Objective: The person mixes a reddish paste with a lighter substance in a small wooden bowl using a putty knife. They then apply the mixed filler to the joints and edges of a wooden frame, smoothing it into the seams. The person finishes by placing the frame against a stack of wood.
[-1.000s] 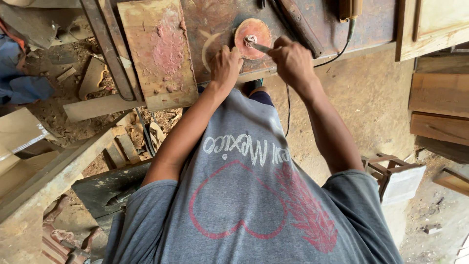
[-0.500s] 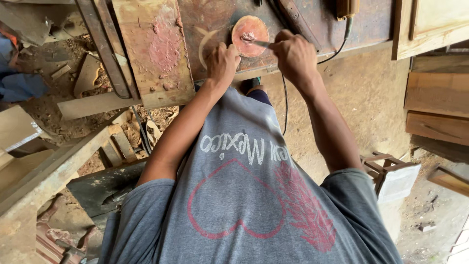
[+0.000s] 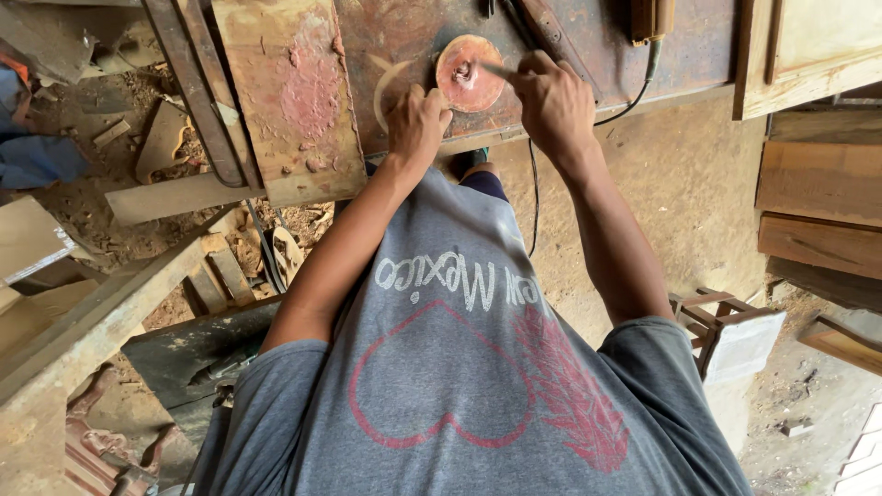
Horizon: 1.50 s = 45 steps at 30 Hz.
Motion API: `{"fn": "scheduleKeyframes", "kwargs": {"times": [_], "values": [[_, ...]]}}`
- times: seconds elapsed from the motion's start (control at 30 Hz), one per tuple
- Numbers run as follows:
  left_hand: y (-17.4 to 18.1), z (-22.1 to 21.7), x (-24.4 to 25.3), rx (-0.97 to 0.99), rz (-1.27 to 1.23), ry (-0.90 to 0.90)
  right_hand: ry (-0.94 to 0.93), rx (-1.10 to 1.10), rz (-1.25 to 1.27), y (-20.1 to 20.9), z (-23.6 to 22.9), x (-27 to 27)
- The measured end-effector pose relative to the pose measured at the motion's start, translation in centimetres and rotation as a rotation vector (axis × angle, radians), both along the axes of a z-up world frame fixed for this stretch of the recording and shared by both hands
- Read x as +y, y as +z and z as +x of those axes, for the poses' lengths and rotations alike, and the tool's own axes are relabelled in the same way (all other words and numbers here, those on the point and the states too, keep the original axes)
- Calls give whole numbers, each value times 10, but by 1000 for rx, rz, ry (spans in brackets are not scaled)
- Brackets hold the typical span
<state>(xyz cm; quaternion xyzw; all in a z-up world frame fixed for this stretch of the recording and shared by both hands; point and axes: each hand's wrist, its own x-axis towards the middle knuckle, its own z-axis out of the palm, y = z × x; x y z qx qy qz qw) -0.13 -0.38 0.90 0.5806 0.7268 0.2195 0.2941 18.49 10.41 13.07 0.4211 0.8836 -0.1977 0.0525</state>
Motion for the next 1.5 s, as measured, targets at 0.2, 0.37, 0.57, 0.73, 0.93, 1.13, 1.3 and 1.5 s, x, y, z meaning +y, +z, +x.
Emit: {"fn": "scheduleKeyframes", "kwargs": {"times": [0.2,0.37,0.57,0.73,0.93,1.13,1.3,1.5], "values": [[-4,0,2,5,8,5,72,39,75,6,-2,5],[-8,3,3,-60,-52,6,-54,-84,-201,0,0,3],[-9,3,3,34,37,-6,36,30,-97,-6,4,1],[-10,2,4,33,26,-14,15,4,2,-2,-1,2],[-3,-2,2,16,15,-21,11,-33,75,4,-11,3],[1,-3,5,15,36,-13,3,143,-25,-1,16,-1],[-9,2,6,12,14,-32,-291,259,-126,-42,37,-18],[-18,3,1,2,9,-30,-425,492,-123,-67,38,-62]]}}
